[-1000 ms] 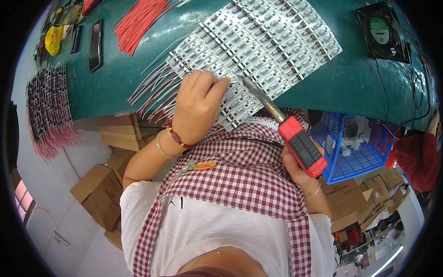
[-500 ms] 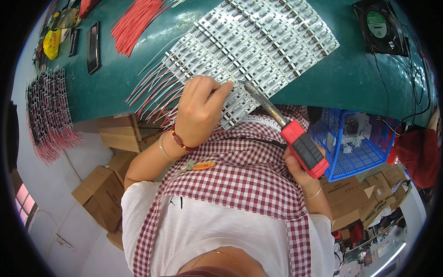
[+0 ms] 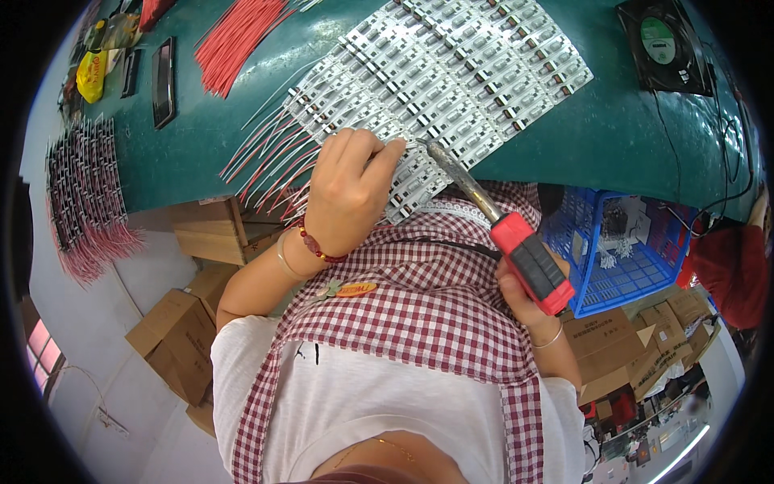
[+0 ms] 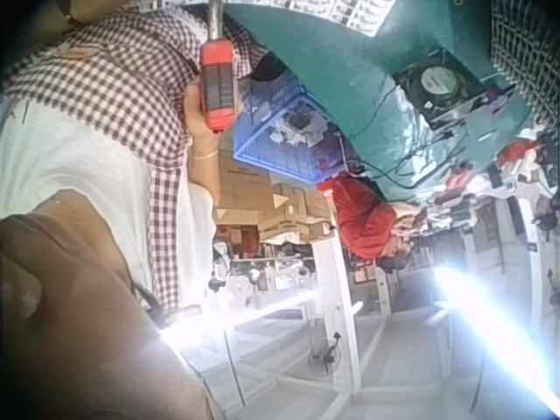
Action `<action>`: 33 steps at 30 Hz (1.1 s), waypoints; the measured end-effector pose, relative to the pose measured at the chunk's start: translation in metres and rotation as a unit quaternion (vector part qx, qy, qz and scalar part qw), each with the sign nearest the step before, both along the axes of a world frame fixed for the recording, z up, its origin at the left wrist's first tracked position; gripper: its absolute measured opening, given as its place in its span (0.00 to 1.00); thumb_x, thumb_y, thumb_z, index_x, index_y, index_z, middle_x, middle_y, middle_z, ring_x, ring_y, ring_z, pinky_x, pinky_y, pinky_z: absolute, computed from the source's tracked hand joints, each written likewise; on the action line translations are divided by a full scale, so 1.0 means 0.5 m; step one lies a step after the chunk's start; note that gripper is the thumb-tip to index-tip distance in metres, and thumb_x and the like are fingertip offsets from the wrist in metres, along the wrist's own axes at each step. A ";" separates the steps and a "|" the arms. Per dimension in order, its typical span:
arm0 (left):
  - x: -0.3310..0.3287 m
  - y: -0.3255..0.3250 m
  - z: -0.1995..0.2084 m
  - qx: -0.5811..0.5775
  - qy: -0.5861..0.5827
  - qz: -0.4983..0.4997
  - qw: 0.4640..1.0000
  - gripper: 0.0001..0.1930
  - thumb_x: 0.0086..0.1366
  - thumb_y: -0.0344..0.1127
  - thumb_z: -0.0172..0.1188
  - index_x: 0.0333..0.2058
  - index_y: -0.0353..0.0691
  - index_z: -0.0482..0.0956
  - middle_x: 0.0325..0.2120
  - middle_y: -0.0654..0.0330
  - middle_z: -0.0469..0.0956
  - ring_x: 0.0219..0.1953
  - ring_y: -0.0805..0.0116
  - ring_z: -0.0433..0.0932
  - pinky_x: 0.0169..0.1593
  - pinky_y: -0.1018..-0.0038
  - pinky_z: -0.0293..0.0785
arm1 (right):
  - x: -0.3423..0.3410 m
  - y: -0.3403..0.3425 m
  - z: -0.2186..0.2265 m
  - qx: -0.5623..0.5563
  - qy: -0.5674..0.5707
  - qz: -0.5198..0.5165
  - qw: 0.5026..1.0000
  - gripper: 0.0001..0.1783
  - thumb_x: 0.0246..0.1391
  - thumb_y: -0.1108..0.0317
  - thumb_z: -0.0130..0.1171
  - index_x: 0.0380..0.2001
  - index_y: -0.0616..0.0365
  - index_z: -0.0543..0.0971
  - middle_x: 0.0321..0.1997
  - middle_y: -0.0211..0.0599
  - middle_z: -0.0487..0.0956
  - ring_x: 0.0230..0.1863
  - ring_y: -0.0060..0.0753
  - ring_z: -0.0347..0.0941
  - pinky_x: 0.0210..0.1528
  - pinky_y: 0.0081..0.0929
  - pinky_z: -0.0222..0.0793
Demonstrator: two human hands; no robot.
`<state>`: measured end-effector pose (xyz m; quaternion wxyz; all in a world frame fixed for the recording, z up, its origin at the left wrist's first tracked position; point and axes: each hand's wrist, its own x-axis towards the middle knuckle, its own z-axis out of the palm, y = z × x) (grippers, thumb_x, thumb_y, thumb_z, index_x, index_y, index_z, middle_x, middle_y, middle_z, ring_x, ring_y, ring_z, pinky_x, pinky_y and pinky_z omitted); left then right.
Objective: Soldering wires to LED strip components on a factory assembly line workbench.
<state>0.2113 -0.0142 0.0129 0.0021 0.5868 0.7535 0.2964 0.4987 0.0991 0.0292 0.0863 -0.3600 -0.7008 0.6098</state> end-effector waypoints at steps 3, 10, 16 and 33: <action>-0.002 -0.001 0.002 -0.008 0.011 -0.001 1.000 0.13 0.50 0.23 0.61 0.37 0.34 0.81 0.26 0.60 0.69 0.29 0.63 0.70 0.35 0.68 0.66 | -0.001 -0.002 -0.002 0.018 0.008 0.000 1.000 0.14 0.52 0.63 0.66 0.33 0.64 0.81 0.26 0.37 0.79 0.26 0.32 0.77 0.31 0.26 0.72; 0.012 -0.007 0.008 0.021 0.039 -0.012 0.999 0.14 0.51 0.25 0.61 0.39 0.34 0.82 0.26 0.61 0.69 0.29 0.64 0.70 0.34 0.69 0.66 | 0.006 -0.009 -0.002 -0.021 0.055 -0.046 0.997 0.13 0.52 0.63 0.65 0.32 0.65 0.81 0.24 0.38 0.79 0.24 0.32 0.75 0.29 0.26 0.71; 0.019 -0.006 -0.001 0.015 -0.004 -0.017 1.000 0.14 0.50 0.23 0.61 0.39 0.33 0.82 0.26 0.60 0.69 0.29 0.64 0.70 0.34 0.68 0.66 | 0.028 -0.004 -0.023 0.043 0.027 0.005 0.999 0.11 0.50 0.66 0.64 0.32 0.64 0.81 0.26 0.38 0.79 0.26 0.35 0.76 0.31 0.28 0.71; 0.029 0.000 0.011 -0.032 0.022 -0.004 0.999 0.13 0.52 0.24 0.61 0.39 0.33 0.80 0.26 0.59 0.68 0.30 0.62 0.70 0.34 0.68 0.66 | 0.046 -0.004 -0.019 -0.015 0.021 -0.010 1.000 0.14 0.49 0.68 0.64 0.37 0.66 0.81 0.27 0.38 0.80 0.27 0.32 0.77 0.32 0.26 0.72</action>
